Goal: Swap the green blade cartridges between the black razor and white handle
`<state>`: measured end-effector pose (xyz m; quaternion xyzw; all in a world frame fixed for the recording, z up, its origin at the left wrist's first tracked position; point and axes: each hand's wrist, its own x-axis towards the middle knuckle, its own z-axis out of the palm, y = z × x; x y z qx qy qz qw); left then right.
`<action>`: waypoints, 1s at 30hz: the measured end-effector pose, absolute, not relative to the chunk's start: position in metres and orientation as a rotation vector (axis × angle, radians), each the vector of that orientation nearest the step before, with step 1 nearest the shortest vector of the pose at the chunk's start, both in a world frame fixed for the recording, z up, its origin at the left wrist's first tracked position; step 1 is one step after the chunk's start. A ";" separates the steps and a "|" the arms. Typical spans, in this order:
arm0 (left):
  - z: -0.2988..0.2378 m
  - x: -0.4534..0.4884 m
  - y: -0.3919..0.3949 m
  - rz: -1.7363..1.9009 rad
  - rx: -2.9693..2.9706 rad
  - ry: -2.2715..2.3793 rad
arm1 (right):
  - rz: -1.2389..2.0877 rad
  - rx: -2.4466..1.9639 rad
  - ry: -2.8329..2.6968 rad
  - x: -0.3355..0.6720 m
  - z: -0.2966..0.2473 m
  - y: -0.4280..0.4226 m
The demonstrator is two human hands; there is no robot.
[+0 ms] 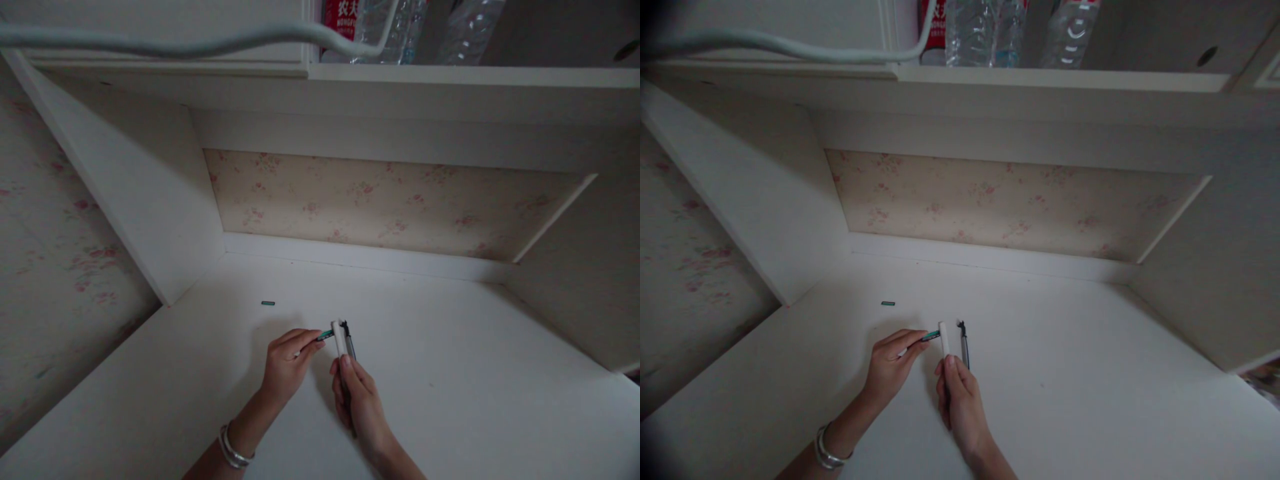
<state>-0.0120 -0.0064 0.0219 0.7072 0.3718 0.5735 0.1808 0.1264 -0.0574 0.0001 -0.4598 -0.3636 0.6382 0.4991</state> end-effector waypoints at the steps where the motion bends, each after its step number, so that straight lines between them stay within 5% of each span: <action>1: 0.022 -0.012 -0.007 1.617 1.997 1.054 | 1.549 -1.105 -0.894 0.126 0.000 -0.058; 30: 0.021 -0.012 -0.008 1.632 1.989 1.029 | 1.578 -1.039 -0.999 0.129 -0.002 -0.058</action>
